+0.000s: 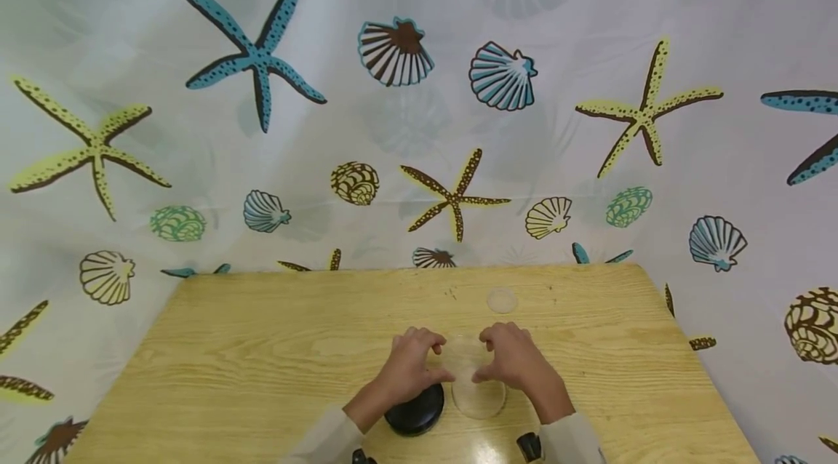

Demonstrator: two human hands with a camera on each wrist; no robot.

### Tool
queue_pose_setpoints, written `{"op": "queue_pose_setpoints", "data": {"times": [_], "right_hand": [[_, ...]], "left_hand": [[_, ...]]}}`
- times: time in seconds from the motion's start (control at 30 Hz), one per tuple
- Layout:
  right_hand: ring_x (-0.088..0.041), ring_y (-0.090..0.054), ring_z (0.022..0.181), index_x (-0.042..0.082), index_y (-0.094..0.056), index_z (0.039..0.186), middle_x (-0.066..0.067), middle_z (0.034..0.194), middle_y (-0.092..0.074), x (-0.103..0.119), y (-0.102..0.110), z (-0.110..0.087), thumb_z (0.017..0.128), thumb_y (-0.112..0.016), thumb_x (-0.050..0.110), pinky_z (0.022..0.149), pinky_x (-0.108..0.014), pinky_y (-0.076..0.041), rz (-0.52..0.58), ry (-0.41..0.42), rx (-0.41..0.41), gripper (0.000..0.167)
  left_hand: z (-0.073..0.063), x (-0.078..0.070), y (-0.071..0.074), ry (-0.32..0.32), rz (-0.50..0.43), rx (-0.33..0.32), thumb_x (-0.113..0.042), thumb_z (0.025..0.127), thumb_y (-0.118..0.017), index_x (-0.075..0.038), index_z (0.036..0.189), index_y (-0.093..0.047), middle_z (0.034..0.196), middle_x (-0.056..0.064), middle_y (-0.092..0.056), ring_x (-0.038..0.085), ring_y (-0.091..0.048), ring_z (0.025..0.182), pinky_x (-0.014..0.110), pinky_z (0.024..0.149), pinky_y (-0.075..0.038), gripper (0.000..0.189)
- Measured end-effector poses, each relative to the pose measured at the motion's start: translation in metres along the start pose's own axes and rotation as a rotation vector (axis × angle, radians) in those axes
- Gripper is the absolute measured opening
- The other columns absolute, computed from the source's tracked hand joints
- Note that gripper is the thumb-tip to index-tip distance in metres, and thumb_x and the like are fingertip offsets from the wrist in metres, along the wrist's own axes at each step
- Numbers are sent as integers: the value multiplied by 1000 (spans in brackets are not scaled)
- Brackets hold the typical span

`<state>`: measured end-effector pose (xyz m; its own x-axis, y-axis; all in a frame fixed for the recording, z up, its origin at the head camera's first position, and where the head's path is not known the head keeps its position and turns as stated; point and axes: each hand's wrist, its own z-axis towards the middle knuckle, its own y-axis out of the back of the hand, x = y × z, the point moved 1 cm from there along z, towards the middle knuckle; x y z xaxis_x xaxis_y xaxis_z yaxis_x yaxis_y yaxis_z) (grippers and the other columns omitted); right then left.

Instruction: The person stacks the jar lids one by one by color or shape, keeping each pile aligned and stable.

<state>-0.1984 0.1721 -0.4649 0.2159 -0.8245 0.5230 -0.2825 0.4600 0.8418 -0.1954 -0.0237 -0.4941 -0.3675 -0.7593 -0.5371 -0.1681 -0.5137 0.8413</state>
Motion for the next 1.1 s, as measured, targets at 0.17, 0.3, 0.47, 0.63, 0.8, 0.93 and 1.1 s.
{"op": "queue_pose_setpoints", "data": {"times": [0.17, 0.3, 0.47, 0.63, 0.8, 0.93, 1.1], "right_hand": [[-22, -55, 90, 1, -65, 113, -5, 96, -64, -6, -3, -7, 66, -86, 27, 86, -48, -42, 20, -10, 14, 58], [-21, -56, 89, 0, -66, 112, -7, 95, -64, -7, -3, -13, 66, -87, 24, 82, -46, -44, 34, -23, 16, 56], [-21, -56, 86, 1, -66, 111, -7, 93, -64, -9, -4, -17, 65, -87, 21, 78, -43, -46, 39, -37, 9, 54], [-20, -55, 86, 1, -66, 111, -6, 92, -63, -13, -6, -19, 64, -87, 21, 79, -44, -45, 34, -41, 8, 55], [-18, -54, 84, 1, -67, 109, -4, 90, -63, -18, -11, -22, 62, -88, 22, 82, -47, -43, 23, -43, -2, 55], [-19, -54, 85, 1, -67, 107, -4, 89, -63, -19, -14, -23, 61, -89, 21, 84, -48, -42, 27, -42, -17, 54], [-20, -56, 86, 0, -67, 106, -3, 89, -63, -21, -18, -25, 60, -89, 21, 86, -49, -41, 34, -57, -28, 54]], "left_hand": [[-1, -5, -4, 5, -8, 19, -39, 74, -80, -9, 114, -65, 92, -3, -61, 11, -46, 83, 34, 78, -31, 52], [-4, -8, -8, 7, -21, 22, -38, 72, -81, -8, 113, -65, 90, -4, -61, 11, -44, 83, 32, 76, -28, 52], [-5, -12, -13, -1, 12, 6, -39, 71, -81, -10, 111, -67, 89, -5, -60, 10, -43, 81, 31, 75, -27, 52], [-6, -13, -18, -3, 46, 1, -41, 71, -81, -10, 110, -67, 88, -6, -61, 9, -44, 80, 31, 74, -28, 52], [-8, -15, -23, -2, 55, 14, -41, 70, -81, -10, 110, -68, 87, -5, -61, 9, -43, 77, 31, 73, -26, 52], [-9, -16, -27, -3, 77, 13, -41, 68, -82, -11, 108, -68, 85, -6, -60, 9, -41, 76, 31, 73, -26, 52], [-9, -17, -30, -13, 103, 22, -42, 67, -82, -11, 103, -69, 83, -6, -59, 9, -40, 75, 31, 73, -27, 50]]}}
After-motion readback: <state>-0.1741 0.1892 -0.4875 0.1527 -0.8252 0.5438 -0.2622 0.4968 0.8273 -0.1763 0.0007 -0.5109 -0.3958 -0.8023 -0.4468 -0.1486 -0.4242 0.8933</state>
